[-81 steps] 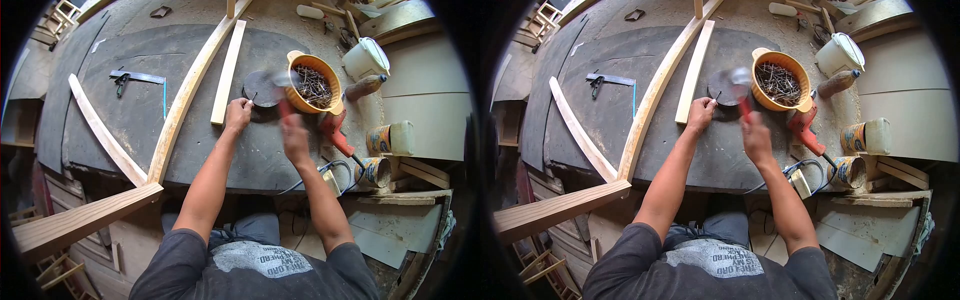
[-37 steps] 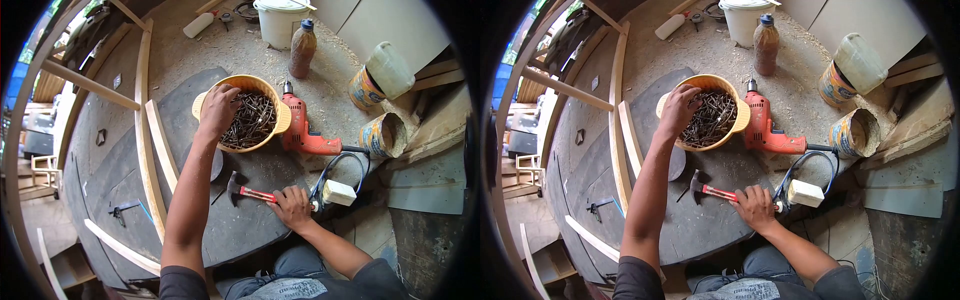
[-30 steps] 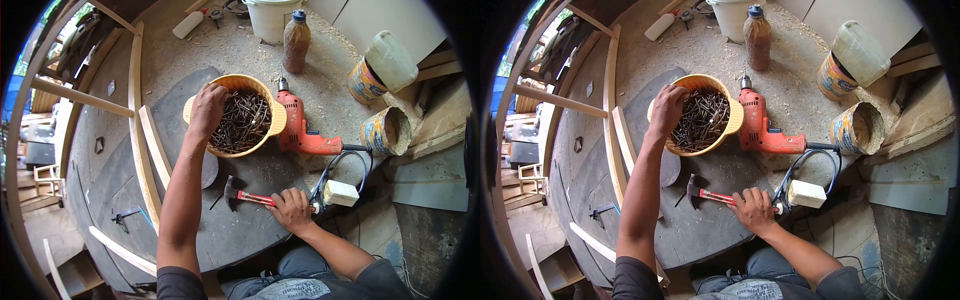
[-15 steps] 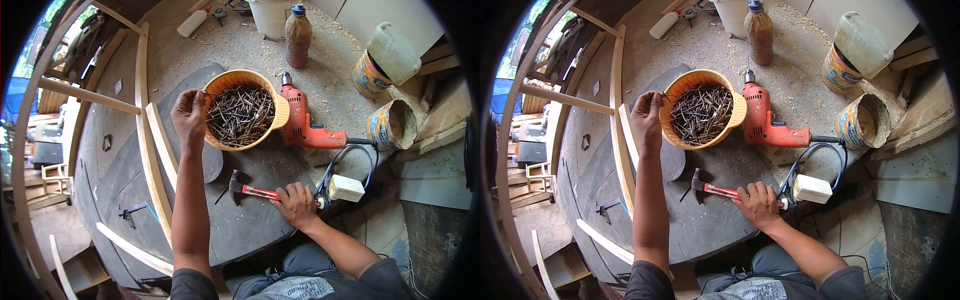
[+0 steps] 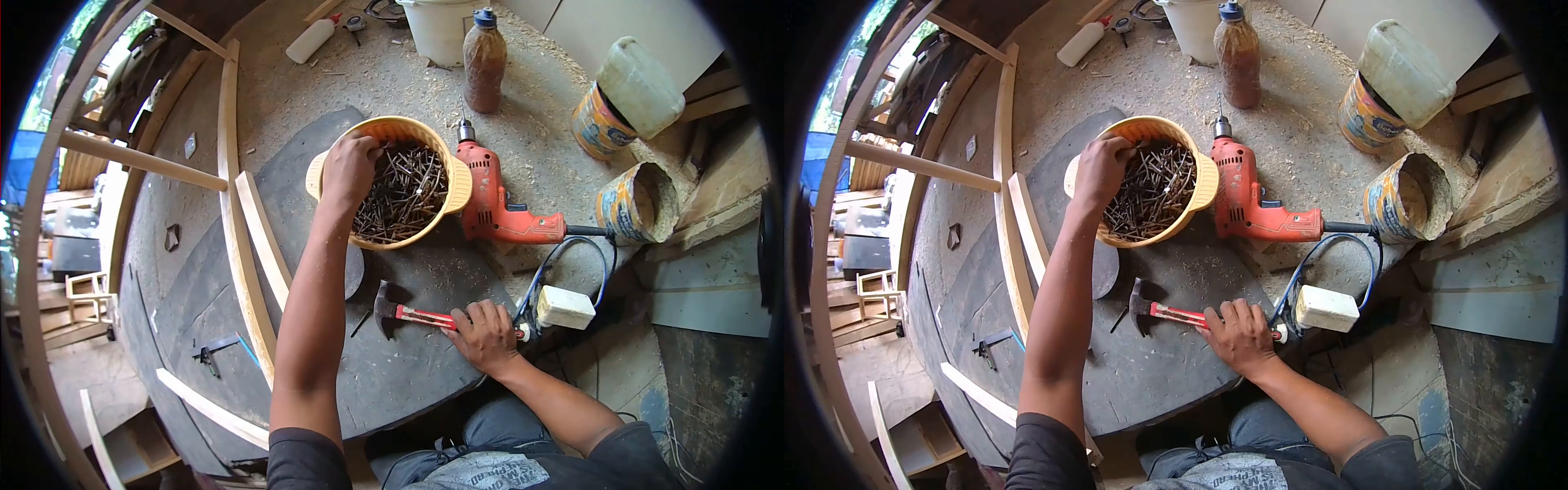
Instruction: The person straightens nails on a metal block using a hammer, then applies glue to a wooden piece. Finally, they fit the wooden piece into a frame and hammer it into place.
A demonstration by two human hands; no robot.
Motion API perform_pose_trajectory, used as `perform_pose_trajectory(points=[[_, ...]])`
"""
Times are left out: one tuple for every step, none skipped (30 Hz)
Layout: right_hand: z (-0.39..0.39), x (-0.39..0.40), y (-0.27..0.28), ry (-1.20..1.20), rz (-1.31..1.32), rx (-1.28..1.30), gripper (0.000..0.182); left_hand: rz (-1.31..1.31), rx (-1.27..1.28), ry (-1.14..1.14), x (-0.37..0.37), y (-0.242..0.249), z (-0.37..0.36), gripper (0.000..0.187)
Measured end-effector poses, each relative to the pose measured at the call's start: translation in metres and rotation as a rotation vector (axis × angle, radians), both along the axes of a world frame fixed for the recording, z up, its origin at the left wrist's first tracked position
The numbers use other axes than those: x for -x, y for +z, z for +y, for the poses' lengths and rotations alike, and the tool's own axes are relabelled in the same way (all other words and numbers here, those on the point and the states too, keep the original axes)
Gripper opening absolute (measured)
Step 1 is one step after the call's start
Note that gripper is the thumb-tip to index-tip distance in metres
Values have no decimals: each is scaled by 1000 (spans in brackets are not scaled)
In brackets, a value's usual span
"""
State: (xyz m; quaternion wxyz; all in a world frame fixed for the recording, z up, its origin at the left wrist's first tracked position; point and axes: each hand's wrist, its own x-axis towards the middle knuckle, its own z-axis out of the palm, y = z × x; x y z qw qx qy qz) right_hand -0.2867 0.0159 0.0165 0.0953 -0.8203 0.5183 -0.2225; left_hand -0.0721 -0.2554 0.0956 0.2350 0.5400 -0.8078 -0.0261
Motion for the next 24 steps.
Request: perform_pose_trajectory(points=[[0, 0, 0, 3, 2, 7, 29, -5, -13, 18, -1, -1, -3, 18], [-1, 0, 0, -2, 2, 5, 29, -11, -28, 36, -2, -2, -6, 14], [0, 0, -1, -4, -2, 20, 29, -8, 78, 19, -3, 4, -5, 9], [0, 0, -2, -4, -6, 34, 30, -10, 75, 15, -4, 9, -2, 9], [0, 0, -2, -7, -9, 31, 30, 168, 21, 85, -8, 15, 3, 9], [0, 0, -2, -6, -4, 30, 30, 344, -32, 158, -9, 26, 10, 8], [0, 0, -3, -3, -1, 30, 31, 462, -151, 241, -11, 35, 16, 12], [0, 0, -3, 3, -6, 28, 31, 457, -151, 247, -15, 39, 19, 12], [0, 0, -3, 3, -11, 29, 32, 680, -223, 190, -20, 42, 22, 16], [0, 0, -4, 4, -17, 31, 32, 902, -294, 128, -25, 45, 26, 20], [1, -1, -4, 10, -20, 33, 32, 891, -323, 125, -30, 47, 31, 26], [2, -1, -5, 3, -15, 18, 34, 891, -318, 128, -33, 48, 35, 26], [2, -1, -6, -6, -10, 3, 36, 967, -340, 110, -36, 48, 38, 25], [2, -1, -5, -1, -10, 6, 36, 1043, -362, 92, -39, 47, 41, 25], [3, -2, -5, -6, -12, 13, 36, 1024, -377, 100, -45, 46, 45, 26], [2, -2, -4, -8, -15, 19, 36, 1024, -371, 107, -54, 42, 49, 26], [2, -2, -3, 2, -18, 21, 36, 1335, -492, 49, -63, 36, 53, 28], [2, -2, -2, -2, 2, 25, 35, 1647, -608, -14, -70, 37, 62, 30], [2, -3, -1, -2, 22, 29, 34, 1804, -618, -44, -72, 33, 72, 32], [2, -4, -1, 19, 17, 30, 34, 1891, -625, -107, -76, 31, 84, 28], [2, -5, -3, -4, 26, 49, 35, 1959, -608, -131, -79, 27, 94, 27], [4, -6, -5, -24, 35, 69, 36, 2027, -588, -156, -82, 22, 105, 26], [5, -7, -5, -26, 36, 68, 37, 2081, -595, -177, -86, 19, 116, 24], [6, -7, -6, -3, 36, 67, 37, 2112, -601, -208, -88, 18, 126, 24]])
